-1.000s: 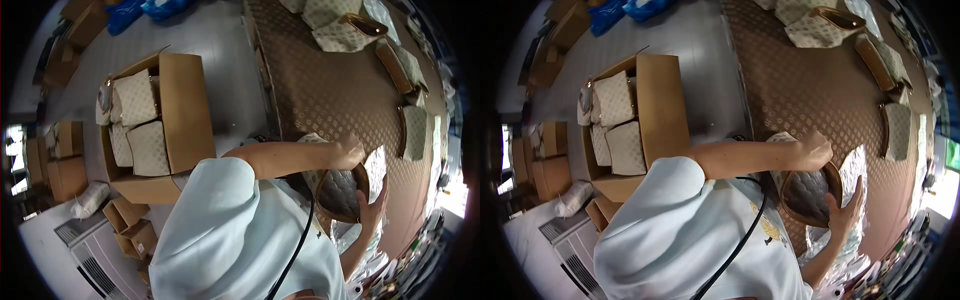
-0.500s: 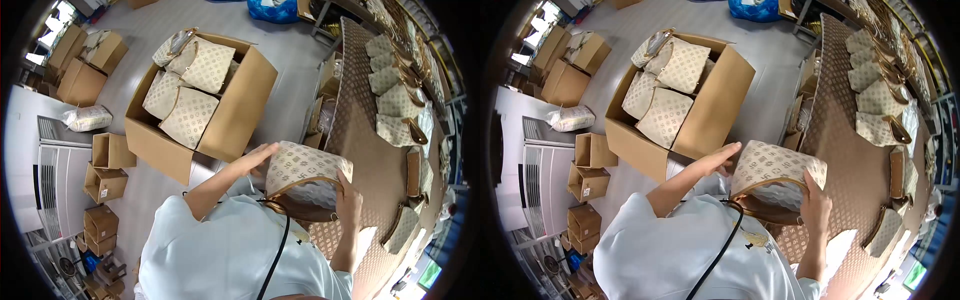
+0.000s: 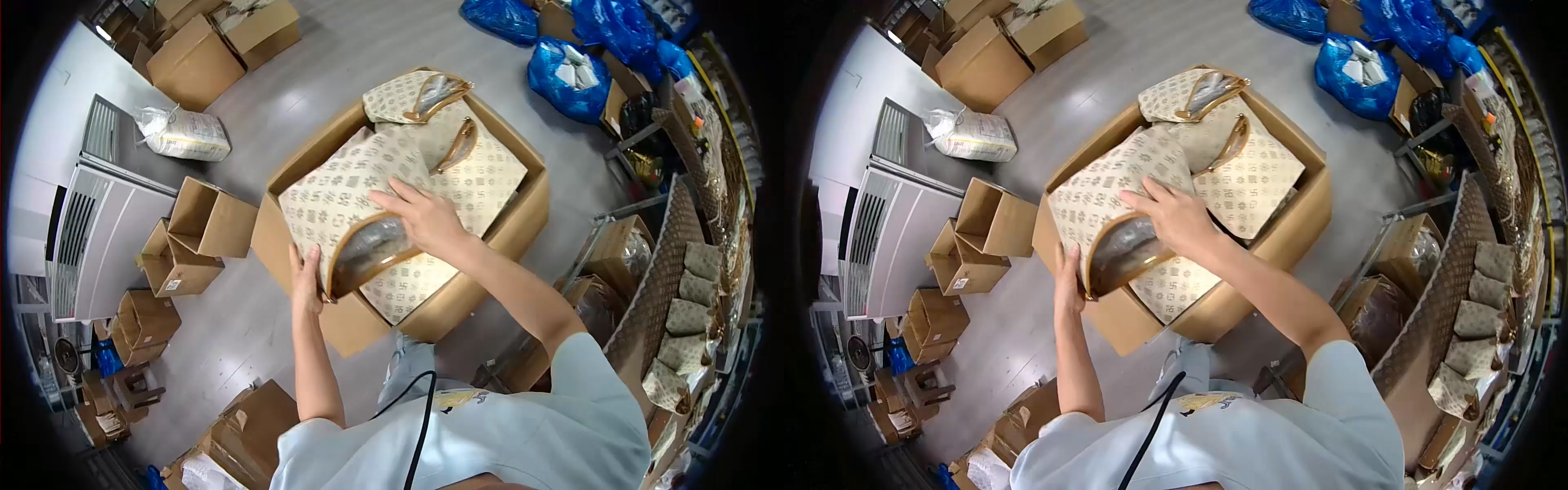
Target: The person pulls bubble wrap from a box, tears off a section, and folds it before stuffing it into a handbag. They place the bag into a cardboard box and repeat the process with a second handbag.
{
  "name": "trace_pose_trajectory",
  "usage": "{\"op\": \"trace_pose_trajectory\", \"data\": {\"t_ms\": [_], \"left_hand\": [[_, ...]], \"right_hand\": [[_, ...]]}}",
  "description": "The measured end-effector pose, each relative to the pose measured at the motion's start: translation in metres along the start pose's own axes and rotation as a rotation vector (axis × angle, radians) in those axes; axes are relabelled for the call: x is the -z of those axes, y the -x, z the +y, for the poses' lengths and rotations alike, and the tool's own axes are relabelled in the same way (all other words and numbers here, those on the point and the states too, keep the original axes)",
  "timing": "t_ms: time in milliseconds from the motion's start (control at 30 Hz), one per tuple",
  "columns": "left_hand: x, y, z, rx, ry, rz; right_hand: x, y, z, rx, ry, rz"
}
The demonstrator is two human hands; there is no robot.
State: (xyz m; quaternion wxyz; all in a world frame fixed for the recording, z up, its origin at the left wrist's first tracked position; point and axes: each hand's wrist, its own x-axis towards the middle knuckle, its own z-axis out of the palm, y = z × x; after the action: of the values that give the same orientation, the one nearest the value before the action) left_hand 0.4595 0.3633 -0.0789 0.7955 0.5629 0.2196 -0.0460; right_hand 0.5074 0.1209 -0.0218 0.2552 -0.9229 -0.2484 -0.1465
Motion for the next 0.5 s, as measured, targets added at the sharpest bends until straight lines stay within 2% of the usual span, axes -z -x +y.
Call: {"op": "trace_pose_trajectory", "data": {"t_ms": [33, 67, 100, 133, 200, 233, 300, 367, 433, 500], "left_hand": [[0.015, -0.027, 0.007, -0.005, 0.003, 0.095], [0.023, -0.05, 0.014, -0.1, -0.062, 0.086], [0.028, -0.071, 0.018, -0.196, -0.123, 0.073], [0.034, -0.096, 0.015, -0.203, -0.201, 0.015], [0.067, -0.171, -0.05, -0.289, -0.872, 0.297], [0.057, -0.178, -0.054, -0.246, -1.124, 0.23], [0.038, -0.182, -0.064, 0.018, -1.563, 0.206], [0.038, -0.194, -0.077, 0.043, -1.547, 0.179], [0.053, -0.211, -0.097, -0.198, -1.418, 0.196], [0.053, -0.223, -0.091, -0.182, -1.377, 0.155]], "right_hand": [[-0.034, -0.027, 0.01, 0.044, -0.017, 0.002], [-0.067, -0.049, 0.019, 0.084, -0.032, 0.001], [-0.097, -0.066, 0.029, 0.009, -0.102, -0.186], [-0.132, -0.067, 0.042, 0.015, -0.112, -0.192], [-0.196, -0.069, 0.063, -0.003, 0.174, -0.401], [-0.207, -0.067, 0.068, -0.121, 0.121, -0.718], [-0.208, -0.054, 0.068, -0.29, 0.084, -0.908], [-0.216, -0.041, 0.079, -0.28, 0.069, -0.873], [-0.216, -0.032, 0.082, -0.311, -0.094, -0.722], [-0.203, -0.031, 0.086, -0.348, -0.091, -0.671]]}}
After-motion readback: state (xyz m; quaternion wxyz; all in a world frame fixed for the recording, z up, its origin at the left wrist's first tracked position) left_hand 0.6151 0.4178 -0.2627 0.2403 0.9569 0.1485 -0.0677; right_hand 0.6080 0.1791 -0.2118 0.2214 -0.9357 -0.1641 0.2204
